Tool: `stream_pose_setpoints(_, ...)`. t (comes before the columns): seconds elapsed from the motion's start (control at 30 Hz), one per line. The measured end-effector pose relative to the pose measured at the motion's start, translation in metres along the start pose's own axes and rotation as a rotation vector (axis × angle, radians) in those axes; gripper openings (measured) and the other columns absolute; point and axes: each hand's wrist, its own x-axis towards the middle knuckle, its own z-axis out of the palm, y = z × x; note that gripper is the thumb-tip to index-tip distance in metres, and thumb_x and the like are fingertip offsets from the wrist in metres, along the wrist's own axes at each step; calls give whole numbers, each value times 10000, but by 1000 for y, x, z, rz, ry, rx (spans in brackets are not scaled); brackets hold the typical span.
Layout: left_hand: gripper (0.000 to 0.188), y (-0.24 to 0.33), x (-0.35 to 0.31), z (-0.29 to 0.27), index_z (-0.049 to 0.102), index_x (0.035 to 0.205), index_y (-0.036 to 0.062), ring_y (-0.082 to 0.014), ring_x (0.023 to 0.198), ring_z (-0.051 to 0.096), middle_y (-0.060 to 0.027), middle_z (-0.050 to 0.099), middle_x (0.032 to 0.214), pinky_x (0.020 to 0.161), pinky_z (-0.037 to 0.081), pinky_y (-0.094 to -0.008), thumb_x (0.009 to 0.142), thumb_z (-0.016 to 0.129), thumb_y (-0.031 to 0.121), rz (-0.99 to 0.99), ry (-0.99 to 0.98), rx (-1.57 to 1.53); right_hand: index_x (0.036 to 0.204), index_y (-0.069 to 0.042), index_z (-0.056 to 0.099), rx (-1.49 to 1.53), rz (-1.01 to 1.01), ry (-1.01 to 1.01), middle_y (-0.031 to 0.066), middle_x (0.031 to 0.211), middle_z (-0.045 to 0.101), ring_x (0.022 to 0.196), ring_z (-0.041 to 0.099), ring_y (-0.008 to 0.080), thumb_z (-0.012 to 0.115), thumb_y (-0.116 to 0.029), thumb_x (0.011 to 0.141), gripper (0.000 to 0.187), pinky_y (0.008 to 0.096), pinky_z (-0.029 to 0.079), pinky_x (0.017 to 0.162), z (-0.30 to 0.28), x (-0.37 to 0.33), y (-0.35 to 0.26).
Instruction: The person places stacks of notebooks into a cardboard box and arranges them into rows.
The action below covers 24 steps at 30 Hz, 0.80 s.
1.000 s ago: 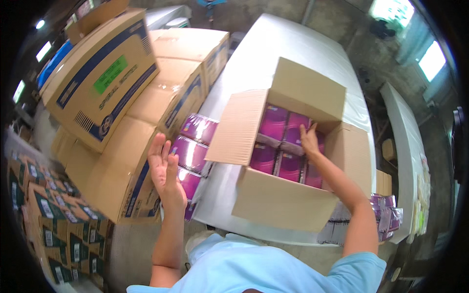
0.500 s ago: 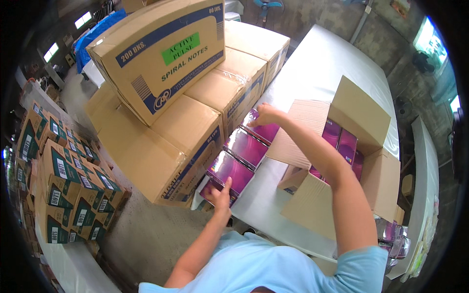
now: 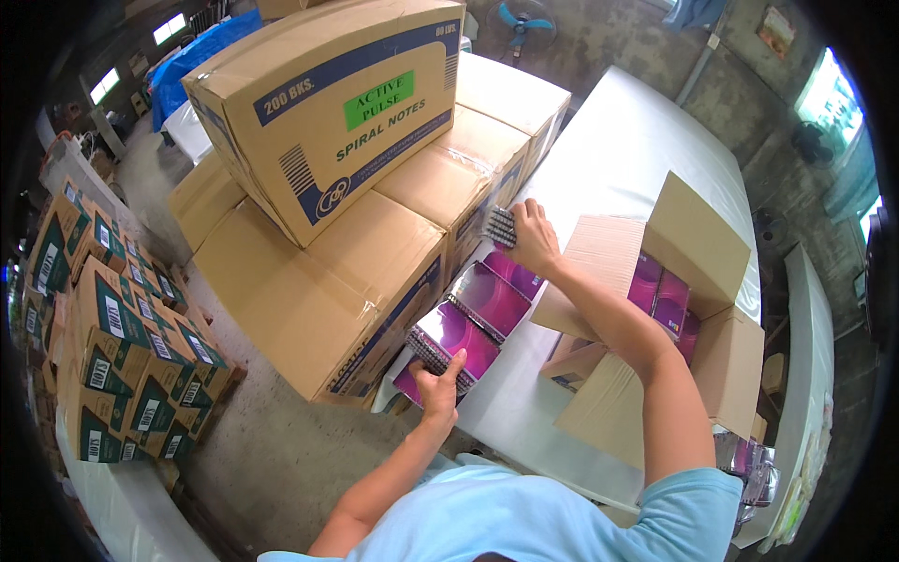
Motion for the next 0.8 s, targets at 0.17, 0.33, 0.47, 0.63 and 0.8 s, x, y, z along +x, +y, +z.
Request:
stream_pose_setpoints(0.17, 607, 17, -4, -4, 414, 1179, -7, -182, 1028, 552, -112, 544, 1118, 923, 452, -331, 754, 817, 152, -53, -142, -138, 1168, 56, 503, 410, 154, 572, 207, 1076, 539, 965, 577, 297, 872, -295, 645, 730, 395, 496, 792, -58, 0, 16)
stream_pose_setpoints(0.33, 460, 65, -23, -44, 486, 1239, -8, -228, 1034, 604, -125, 600, 1145, 938, 488, -385, 828, 596, 165, -216, -374, -354, 1205, 58, 505, 1136, 469, 499, 153, 988, 647, 854, 669, 201, 734, -374, 829, 616, 296, 568, 765, -194, -95, 61)
stream_pose_setpoints(0.47, 435, 98, -31, -33, 503, 1263, -5, -242, 1072, 617, -156, 612, 1191, 950, 487, -391, 905, 529, 242, -277, -541, -466, 1159, 2, 614, 1731, 758, 144, 145, 1084, 678, 914, 688, 234, 602, -384, 923, 452, 393, 573, 830, -225, -206, 75)
stream_pose_setpoints(0.63, 443, 117, -34, 37, 491, 1283, -4, -251, 1091, 620, -162, 609, 1221, 949, 494, -411, 996, 466, 332, -324, -784, -491, 1131, -33, 620, 1326, 1099, -44, 120, 987, 681, 868, 676, 221, 572, -536, 910, 551, 394, 545, 806, -132, -252, 122)
stream_pose_setpoints(0.8, 468, 113, -53, 97, 470, 1310, 14, -242, 1100, 613, -151, 599, 1232, 935, 503, -401, 1001, 457, 365, -275, -962, -364, 1129, -2, 612, -190, 724, -431, 165, 900, 658, 863, 656, 212, 543, -603, 898, 647, 318, 536, 742, -128, -246, 110)
